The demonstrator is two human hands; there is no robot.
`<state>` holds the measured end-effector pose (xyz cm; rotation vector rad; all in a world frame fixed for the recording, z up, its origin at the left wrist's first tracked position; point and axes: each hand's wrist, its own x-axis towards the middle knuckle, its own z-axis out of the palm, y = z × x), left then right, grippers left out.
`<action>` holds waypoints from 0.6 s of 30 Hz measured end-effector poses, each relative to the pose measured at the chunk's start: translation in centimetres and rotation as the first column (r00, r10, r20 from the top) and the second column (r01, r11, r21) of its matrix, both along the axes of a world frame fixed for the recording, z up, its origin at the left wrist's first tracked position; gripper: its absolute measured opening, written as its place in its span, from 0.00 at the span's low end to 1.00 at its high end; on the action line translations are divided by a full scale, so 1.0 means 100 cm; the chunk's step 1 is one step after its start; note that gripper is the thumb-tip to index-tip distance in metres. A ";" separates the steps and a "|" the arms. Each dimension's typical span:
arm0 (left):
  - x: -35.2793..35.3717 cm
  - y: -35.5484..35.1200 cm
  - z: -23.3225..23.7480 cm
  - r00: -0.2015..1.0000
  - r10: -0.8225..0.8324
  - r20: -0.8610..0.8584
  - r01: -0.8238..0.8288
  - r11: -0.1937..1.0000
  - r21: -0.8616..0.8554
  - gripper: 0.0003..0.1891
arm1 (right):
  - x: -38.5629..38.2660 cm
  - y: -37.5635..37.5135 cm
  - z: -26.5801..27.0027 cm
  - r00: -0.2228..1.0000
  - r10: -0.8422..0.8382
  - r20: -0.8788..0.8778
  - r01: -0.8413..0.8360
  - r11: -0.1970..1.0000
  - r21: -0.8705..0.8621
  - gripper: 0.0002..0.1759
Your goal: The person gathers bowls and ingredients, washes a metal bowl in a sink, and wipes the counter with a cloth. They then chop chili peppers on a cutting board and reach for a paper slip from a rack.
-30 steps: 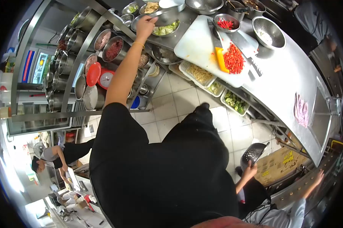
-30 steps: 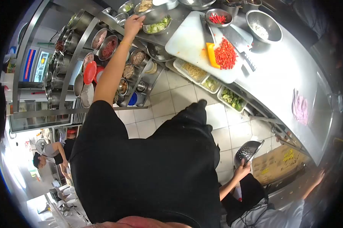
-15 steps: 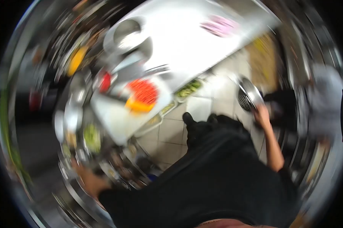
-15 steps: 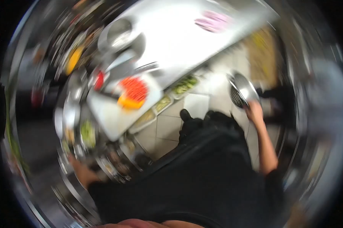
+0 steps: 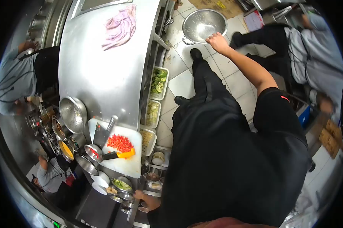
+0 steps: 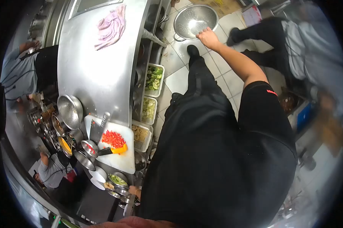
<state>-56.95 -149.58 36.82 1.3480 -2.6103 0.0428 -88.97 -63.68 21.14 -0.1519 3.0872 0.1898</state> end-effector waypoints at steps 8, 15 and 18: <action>-0.002 0.316 -0.039 0.817 -0.444 0.369 0.186 0.807 0.560 0.18 | -0.197 0.072 -0.131 0.926 0.100 0.363 -0.108 0.994 0.001 0.13; -0.024 0.434 -0.021 0.432 -0.888 0.159 0.395 0.344 0.852 0.18 | -0.309 0.055 -0.187 0.925 0.227 0.303 -0.257 0.964 0.062 0.14; -0.040 0.447 -0.020 0.265 -0.964 0.019 0.554 0.168 0.815 0.18 | -0.277 0.060 -0.211 0.982 0.091 0.165 -0.065 0.986 -0.153 0.19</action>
